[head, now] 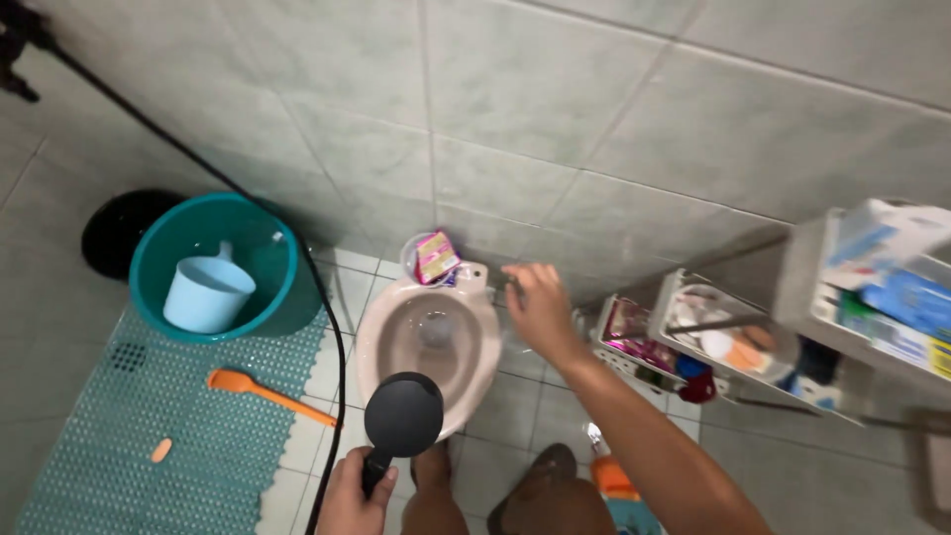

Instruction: Organizing items on a plastic bathroom shelf and using a bidet sprayer to rinse surfaces.

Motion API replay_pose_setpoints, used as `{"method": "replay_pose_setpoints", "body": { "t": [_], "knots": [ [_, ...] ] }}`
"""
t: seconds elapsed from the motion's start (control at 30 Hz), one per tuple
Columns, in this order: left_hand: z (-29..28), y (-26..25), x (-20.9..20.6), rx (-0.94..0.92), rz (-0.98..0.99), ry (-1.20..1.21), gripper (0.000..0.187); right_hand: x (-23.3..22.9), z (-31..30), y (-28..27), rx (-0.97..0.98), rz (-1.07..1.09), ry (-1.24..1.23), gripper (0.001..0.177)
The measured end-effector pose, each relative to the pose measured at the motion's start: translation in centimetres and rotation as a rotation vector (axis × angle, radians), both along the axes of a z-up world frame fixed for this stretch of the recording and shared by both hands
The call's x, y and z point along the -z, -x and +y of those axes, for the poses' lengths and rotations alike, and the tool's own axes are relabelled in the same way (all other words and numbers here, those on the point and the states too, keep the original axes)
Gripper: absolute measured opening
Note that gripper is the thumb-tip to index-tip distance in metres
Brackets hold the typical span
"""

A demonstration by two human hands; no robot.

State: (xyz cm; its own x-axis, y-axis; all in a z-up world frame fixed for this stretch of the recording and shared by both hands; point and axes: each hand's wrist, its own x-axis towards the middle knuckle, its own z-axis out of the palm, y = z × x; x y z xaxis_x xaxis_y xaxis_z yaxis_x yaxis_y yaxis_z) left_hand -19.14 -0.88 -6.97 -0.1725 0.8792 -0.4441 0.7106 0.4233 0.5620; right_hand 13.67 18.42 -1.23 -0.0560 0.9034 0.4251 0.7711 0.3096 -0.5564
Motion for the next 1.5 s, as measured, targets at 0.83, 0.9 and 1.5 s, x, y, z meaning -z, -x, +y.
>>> {"method": "replay_pose_setpoints", "body": {
  "t": [0.83,0.9,1.5],
  "knots": [
    [1.6,2.8,16.1,-0.14,-0.194,0.045,0.056,28.5,12.0,10.5,0.584,0.576,0.922,0.023],
    [0.7,3.1,19.0,-0.066,-0.181,-0.149,0.058,28.9,11.3,9.3,0.529,0.808,0.856,0.02],
    [1.4,2.3,23.3,0.023,-0.257,-0.102,0.058,37.0,5.9,-0.1,0.606,0.776,0.943,0.022]
  ]
}}
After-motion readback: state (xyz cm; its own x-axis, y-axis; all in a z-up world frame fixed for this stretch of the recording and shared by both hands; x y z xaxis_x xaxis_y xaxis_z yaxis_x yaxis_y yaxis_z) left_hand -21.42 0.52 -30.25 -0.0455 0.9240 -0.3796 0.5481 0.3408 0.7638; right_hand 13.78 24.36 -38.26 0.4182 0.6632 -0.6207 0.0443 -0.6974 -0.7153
